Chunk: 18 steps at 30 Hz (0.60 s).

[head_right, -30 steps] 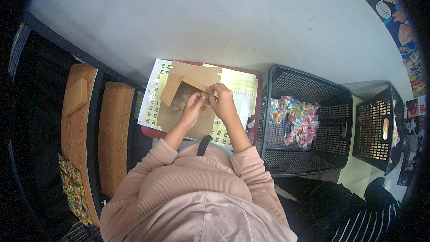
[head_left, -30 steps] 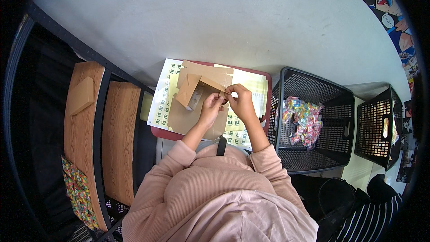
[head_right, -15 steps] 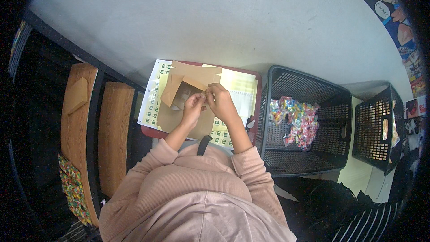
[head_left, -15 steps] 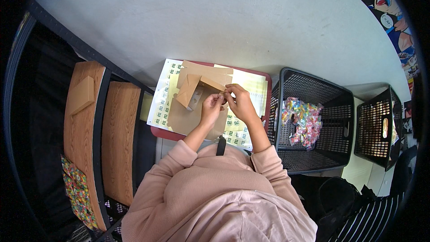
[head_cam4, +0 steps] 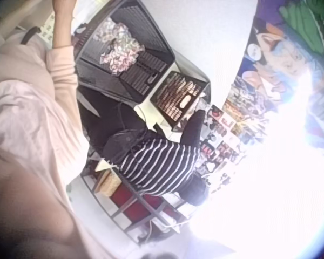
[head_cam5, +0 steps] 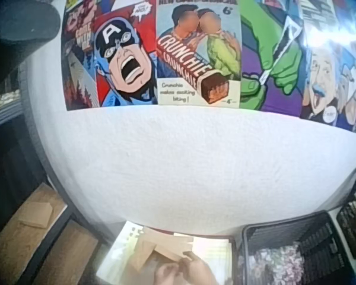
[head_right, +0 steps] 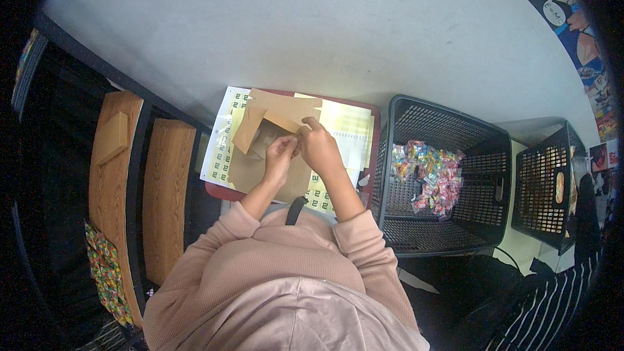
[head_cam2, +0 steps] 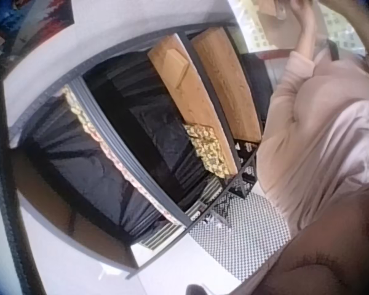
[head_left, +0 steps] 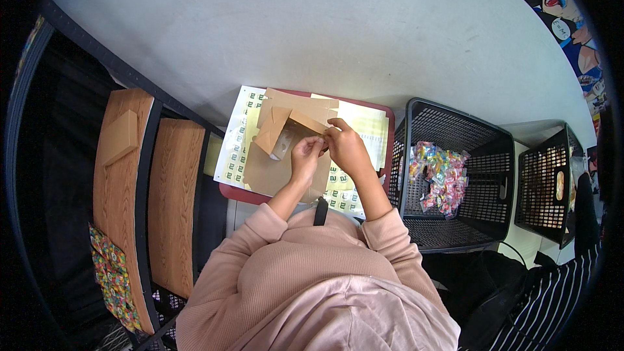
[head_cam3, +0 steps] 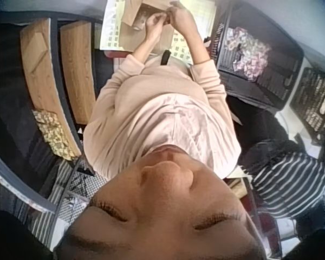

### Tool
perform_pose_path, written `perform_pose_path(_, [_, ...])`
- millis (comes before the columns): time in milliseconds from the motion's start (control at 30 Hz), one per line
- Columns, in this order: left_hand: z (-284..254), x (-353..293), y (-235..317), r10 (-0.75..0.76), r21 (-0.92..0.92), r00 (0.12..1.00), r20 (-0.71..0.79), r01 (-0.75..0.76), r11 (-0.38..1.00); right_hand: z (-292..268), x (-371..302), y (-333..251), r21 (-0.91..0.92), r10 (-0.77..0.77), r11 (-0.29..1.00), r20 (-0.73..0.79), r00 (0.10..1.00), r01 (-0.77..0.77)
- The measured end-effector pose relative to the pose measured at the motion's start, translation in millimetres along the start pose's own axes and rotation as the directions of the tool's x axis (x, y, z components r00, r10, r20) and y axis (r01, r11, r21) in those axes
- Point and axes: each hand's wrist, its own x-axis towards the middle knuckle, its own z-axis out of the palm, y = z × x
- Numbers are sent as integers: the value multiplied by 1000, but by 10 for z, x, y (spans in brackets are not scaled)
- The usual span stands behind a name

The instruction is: The person assembles a flat cardboard box by folding the flaps and tucking the tabs into slots to form a rectangular container. They then place a clear plastic bag filled with colorful candies into the assembled box and set it on a shelf.

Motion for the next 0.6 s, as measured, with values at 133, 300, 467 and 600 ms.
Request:
perform_pose_path(133, [-7, -13, -20, 10, 9, 1000, -11, -10, 1000, -3, 15, -12, -179, -91, 979, 27, 996, 94])
perform_pose_path(300, [1, -31, -28, 32, 11, 999, -13, -32, 999, -44, 55, -54, -344, -159, 923, 62, 985, 171])
perform_pose_path(467, [-17, -40, -21, -17, 101, 1000, 2, 17, 995, -72, 98, -90, -436, -121, 884, 130, 984, 166])
perform_pose_path(600, [12, -28, 59, -109, 54, 994, -16, 110, 993, 5, 80, -17, -206, -35, 978, 15, 999, 38])
